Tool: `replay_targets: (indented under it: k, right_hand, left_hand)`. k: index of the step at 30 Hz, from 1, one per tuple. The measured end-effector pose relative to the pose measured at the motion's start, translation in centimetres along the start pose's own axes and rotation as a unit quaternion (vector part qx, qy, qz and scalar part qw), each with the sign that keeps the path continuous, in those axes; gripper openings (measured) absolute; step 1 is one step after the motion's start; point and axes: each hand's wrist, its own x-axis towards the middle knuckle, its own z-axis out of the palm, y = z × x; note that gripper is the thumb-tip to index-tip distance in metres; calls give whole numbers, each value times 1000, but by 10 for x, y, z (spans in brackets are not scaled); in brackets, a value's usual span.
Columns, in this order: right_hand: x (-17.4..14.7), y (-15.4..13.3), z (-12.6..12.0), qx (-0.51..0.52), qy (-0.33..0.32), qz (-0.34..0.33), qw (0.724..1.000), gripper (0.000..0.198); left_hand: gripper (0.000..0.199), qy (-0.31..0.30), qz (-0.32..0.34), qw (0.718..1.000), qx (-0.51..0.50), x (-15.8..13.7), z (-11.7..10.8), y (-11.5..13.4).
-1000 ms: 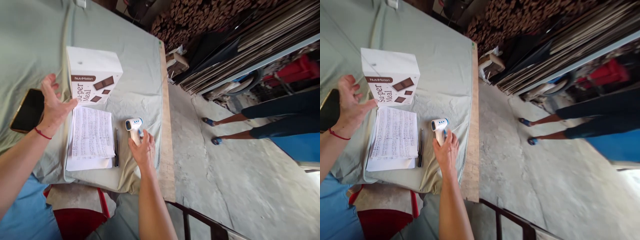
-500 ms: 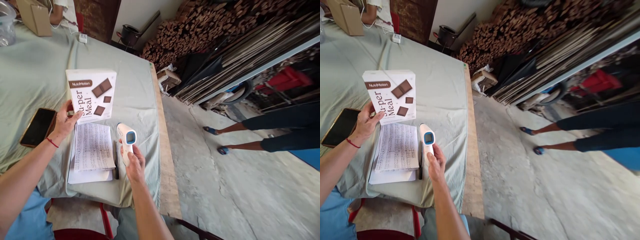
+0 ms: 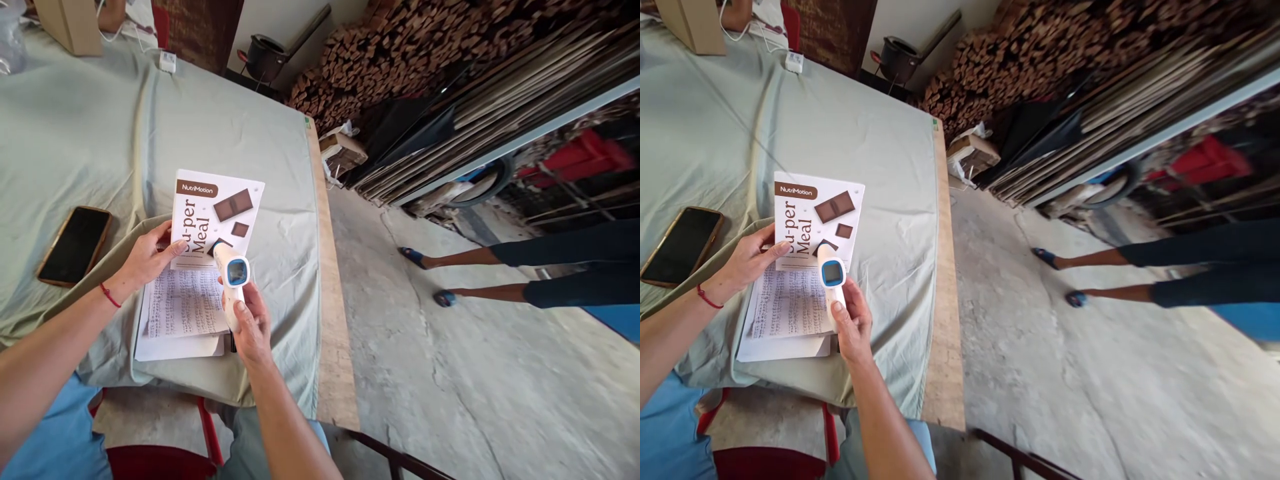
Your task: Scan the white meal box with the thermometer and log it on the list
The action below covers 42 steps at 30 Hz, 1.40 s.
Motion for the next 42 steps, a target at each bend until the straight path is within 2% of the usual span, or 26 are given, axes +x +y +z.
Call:
replay_targets:
  k: [6, 11, 16, 27, 30, 33, 35, 37, 39, 42]
  right_hand:
    - [-1, 0, 1, -17, 1, -10, 1000, 53]
    - [-1, -1, 2, -12, 7, -9, 1000, 47]
    - [0, 0, 4, 5, 11, -1, 1000, 54]
    - [1, -5, 7, 0, -11, -2, 1000, 51]
    - [-1, -2, 5, -7, -9, -9, 1000, 50]
    - [-3, -4, -3, -51, 26, -55, 997, 48]
    - [-2, -8, -15, -129, 75, -106, 983, 48]
    - [3, -12, -30, -238, 132, -142, 952, 49]
    - [11, -14, -46, -343, 176, -149, 911, 49]
    - [23, -11, -65, -453, 191, -140, 860, 44]
  left_hand:
    - [47, 4, 6, 1000, 6, -1, 1, -1]
    - [48, 2, 9, 1000, 3, 0, 2, -2]
    - [51, 2, 10, 1000, -4, 1, 2, -4]
    - [53, -8, -10, 999, -33, 2, 2, 0]
    - [62, 0, -15, 999, -50, 2, 2, -6]
    - [76, 26, -24, 997, -71, 3, -1, -12]
    - [82, 54, -6, 996, -70, 6, -7, -14]
    - [85, 92, 21, 994, -47, 9, -15, -14]
    - [87, 135, 43, 990, -13, 14, -23, -15]
    - [86, 171, 58, 983, 23, 22, -31, -20]
